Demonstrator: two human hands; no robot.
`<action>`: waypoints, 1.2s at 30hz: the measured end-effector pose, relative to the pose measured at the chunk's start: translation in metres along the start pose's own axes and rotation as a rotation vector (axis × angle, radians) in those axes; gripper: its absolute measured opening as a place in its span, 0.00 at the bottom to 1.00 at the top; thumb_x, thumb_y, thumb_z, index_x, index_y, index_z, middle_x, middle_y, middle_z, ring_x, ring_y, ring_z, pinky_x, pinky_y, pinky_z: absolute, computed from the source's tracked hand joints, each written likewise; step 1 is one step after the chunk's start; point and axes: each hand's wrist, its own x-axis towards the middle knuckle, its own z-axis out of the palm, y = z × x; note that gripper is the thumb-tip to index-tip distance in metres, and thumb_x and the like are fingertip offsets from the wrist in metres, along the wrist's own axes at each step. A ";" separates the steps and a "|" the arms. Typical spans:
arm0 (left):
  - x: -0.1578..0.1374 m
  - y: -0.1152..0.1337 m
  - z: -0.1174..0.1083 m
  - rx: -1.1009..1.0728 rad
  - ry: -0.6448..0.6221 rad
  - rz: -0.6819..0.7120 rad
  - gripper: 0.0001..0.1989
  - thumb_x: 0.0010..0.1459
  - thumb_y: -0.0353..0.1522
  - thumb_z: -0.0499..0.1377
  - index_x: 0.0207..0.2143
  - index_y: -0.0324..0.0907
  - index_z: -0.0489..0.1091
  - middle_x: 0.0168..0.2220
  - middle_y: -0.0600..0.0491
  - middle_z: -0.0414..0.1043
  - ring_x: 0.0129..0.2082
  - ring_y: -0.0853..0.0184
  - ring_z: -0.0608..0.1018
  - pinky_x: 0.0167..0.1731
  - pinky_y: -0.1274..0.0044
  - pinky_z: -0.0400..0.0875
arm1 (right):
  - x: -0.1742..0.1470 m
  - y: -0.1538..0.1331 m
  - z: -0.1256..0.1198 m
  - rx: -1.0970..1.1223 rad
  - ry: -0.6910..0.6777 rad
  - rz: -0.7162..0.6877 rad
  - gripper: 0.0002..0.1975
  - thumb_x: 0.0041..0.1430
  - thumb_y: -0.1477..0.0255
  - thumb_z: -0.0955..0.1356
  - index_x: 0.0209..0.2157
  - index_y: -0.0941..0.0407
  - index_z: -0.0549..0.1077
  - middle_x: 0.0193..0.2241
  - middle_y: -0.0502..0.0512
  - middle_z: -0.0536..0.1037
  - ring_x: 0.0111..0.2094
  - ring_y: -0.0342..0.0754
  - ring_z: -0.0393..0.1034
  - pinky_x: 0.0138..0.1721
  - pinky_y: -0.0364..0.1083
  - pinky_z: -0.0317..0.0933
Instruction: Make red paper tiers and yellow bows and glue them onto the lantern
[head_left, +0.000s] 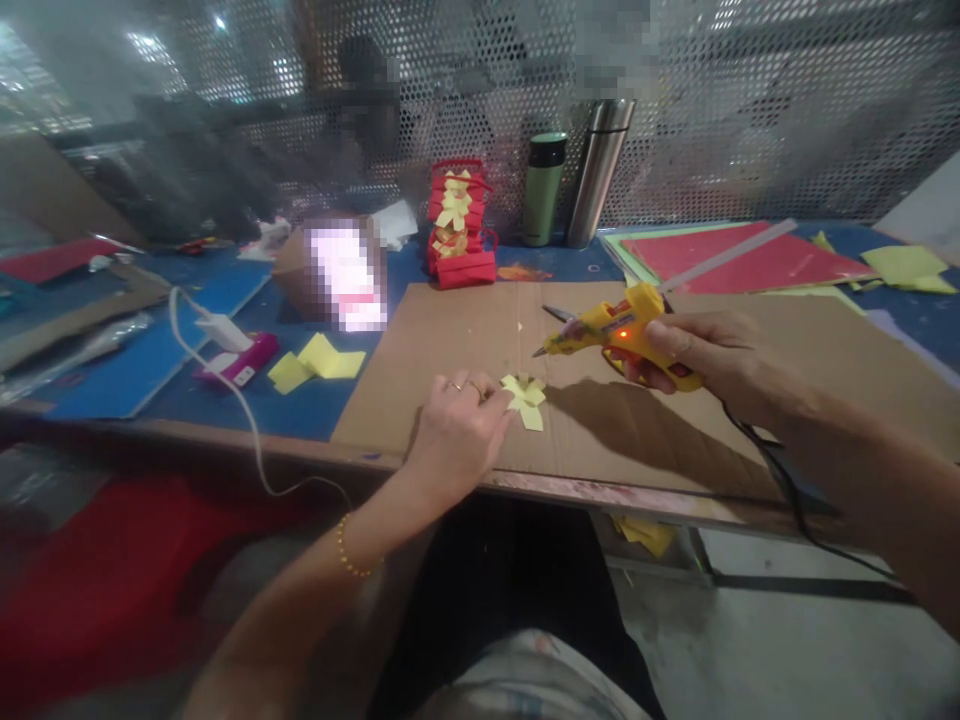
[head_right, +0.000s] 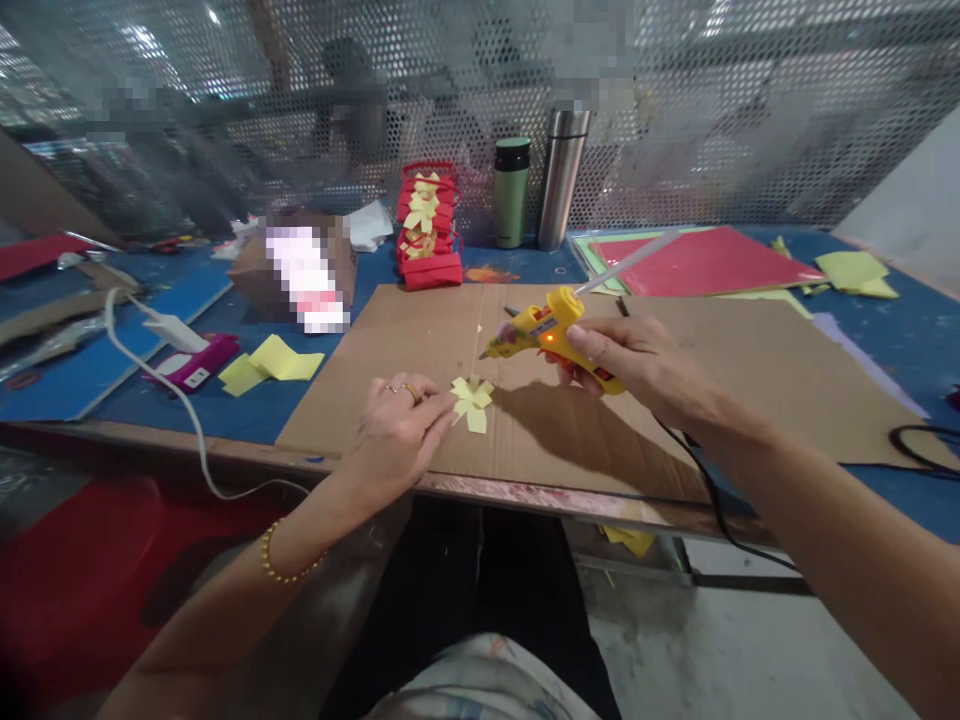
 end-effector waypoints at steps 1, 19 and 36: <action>0.003 -0.003 -0.001 0.002 0.003 0.006 0.12 0.72 0.29 0.54 0.45 0.40 0.78 0.44 0.45 0.79 0.43 0.58 0.75 0.44 0.65 0.61 | 0.000 0.000 0.000 -0.012 -0.008 -0.002 0.33 0.64 0.40 0.66 0.30 0.57 0.78 0.21 0.53 0.72 0.25 0.46 0.64 0.30 0.48 0.55; 0.004 -0.015 0.008 -0.293 -0.033 -0.032 0.13 0.73 0.29 0.53 0.51 0.43 0.78 0.48 0.50 0.82 0.45 0.61 0.76 0.42 0.67 0.60 | -0.016 0.006 0.019 -0.316 -0.029 -0.089 0.35 0.66 0.37 0.60 0.26 0.52 0.77 0.23 0.53 0.75 0.25 0.50 0.67 0.26 0.47 0.58; 0.004 -0.015 0.006 -0.307 -0.066 0.009 0.13 0.71 0.26 0.55 0.48 0.41 0.79 0.47 0.49 0.82 0.44 0.61 0.75 0.44 0.67 0.63 | -0.016 0.004 0.024 -0.320 -0.042 -0.106 0.29 0.69 0.47 0.62 0.24 0.53 0.76 0.22 0.52 0.74 0.24 0.49 0.66 0.25 0.47 0.55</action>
